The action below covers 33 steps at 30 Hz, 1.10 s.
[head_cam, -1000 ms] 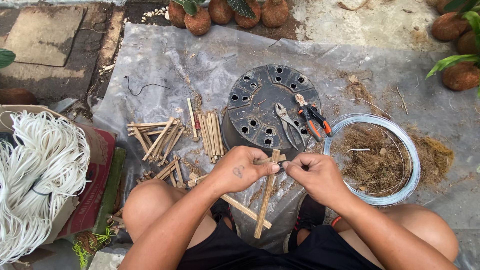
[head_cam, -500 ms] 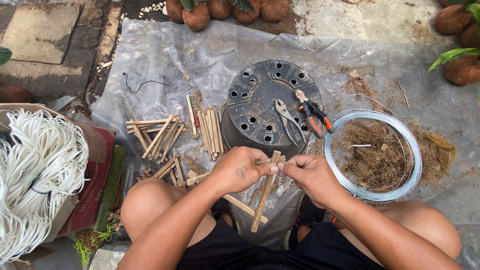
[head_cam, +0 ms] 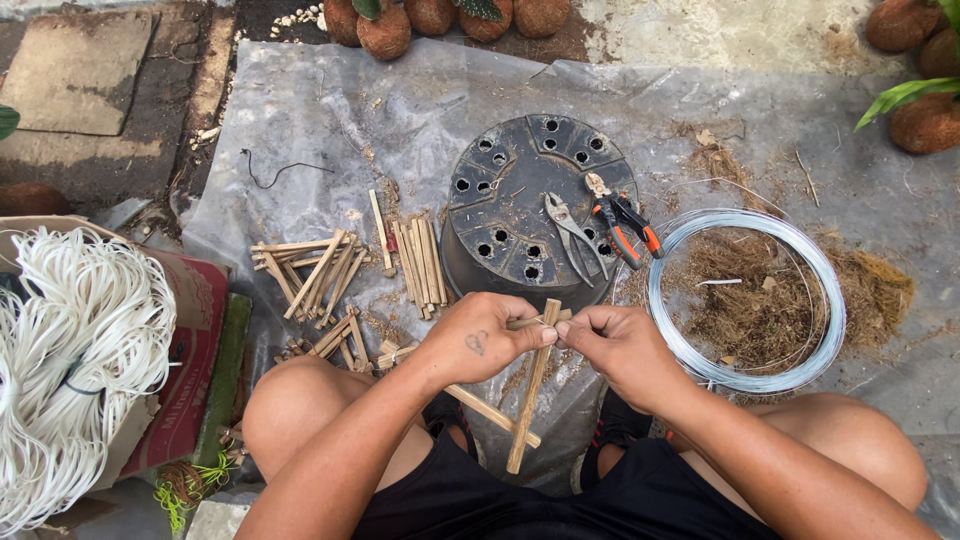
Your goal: The person sits on the ground and assembles small tripods from wooden sticks, joining the sticks at the top with wire. They use pliers to twist and secure the wire around each joint and set finished tripods aside with others.
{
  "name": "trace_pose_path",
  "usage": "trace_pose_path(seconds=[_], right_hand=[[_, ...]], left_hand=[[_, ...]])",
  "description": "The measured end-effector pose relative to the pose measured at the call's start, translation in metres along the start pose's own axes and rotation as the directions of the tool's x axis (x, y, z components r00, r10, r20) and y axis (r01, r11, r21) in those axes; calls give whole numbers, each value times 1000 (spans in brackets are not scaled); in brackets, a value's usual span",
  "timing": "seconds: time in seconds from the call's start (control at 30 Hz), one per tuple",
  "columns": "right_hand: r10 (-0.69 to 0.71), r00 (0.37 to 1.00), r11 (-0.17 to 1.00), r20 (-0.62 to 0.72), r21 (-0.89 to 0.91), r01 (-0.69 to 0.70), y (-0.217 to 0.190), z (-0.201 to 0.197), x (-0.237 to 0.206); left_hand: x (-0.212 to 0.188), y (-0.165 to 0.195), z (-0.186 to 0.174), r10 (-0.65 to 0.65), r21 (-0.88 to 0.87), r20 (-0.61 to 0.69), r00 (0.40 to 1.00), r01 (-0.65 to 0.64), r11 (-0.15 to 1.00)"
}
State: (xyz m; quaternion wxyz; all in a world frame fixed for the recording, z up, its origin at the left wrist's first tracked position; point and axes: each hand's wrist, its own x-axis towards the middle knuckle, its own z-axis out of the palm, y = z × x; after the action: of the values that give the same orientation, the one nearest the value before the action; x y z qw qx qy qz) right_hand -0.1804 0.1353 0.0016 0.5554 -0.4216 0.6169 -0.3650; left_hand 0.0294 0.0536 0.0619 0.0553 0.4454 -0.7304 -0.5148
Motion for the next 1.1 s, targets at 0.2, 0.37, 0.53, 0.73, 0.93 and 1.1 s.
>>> trace_pose_path(seconds=[0.2,0.37,0.53,0.73,0.93,1.1], right_hand=[[-28,997,999,-71,-46,25,-2,3,-3],[-107,984,991,-142,-94,94,5,12,-5],[-135,976,988,-174,-91,121,8,16,-6],[-173,970,982,-170,-103,157,7,15,-8],[-133,973,991,-190,-33,129,7,18,-13],[-188,973,980,-137,37,194,6,16,-16]], left_hand=[[-1,-1,4,11,48,-26,1000,-10,999],[2,-6,5,-5,32,-4,1000,6,999],[2,-6,6,67,-11,-21,998,-67,998],[-3,0,6,29,38,-12,1000,-29,999],[-5,1,8,59,40,-46,997,-57,998],[-7,0,6,146,78,-77,986,-140,987]])
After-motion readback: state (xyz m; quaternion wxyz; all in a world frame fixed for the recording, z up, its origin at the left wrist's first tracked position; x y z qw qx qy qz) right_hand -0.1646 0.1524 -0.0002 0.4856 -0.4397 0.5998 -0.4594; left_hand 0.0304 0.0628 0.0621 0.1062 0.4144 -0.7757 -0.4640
